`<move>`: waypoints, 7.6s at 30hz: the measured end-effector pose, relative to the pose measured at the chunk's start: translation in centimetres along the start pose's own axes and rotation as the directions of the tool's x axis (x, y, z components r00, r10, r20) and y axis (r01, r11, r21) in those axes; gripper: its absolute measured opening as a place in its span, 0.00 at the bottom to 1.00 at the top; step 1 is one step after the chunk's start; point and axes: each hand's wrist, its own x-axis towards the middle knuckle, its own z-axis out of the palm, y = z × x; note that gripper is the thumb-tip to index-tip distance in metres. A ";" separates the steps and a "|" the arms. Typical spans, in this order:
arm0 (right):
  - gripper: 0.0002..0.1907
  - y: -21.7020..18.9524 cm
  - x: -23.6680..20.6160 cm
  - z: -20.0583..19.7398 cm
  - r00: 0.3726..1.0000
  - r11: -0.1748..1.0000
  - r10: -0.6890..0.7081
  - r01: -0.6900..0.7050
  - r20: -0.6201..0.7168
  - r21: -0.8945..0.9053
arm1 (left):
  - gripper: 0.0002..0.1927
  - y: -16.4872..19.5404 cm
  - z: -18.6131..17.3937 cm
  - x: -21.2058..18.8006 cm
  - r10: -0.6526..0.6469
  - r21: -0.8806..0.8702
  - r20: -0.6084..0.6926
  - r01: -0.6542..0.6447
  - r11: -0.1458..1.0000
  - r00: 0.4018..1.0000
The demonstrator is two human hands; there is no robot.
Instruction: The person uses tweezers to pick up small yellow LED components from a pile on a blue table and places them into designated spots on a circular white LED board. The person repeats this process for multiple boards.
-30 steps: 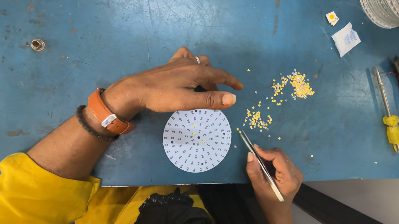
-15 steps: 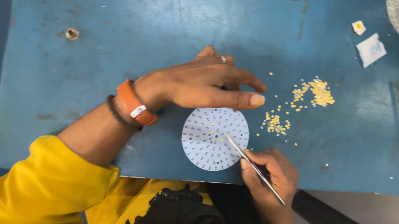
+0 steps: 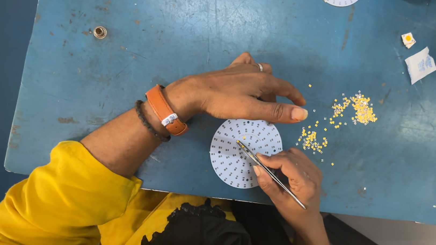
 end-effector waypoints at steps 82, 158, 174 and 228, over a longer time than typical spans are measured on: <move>0.10 5.7 -4.4 -5.1 0.960 0.985 0.172 -0.168 -0.221 0.035 | 0.39 0.3 0.8 1.7 0.040 0.045 0.017 -0.041 0.998 0.999; 0.11 7.3 -2.6 -6.3 0.958 0.979 0.201 -0.203 -0.204 0.013 | 0.40 -0.6 -0.3 1.9 0.059 -0.110 0.024 -0.056 0.992 0.998; 0.10 7.8 -3.2 -5.8 0.947 0.962 0.267 -0.253 -0.180 0.099 | 0.37 -0.8 -0.1 1.4 0.103 -0.052 -0.008 -0.103 0.993 0.995; 0.08 -1.2 -2.5 1.4 0.954 0.955 0.197 -0.134 -0.228 0.265 | 0.38 0.2 -0.7 -1.3 0.038 0.020 0.047 -0.039 0.999 0.998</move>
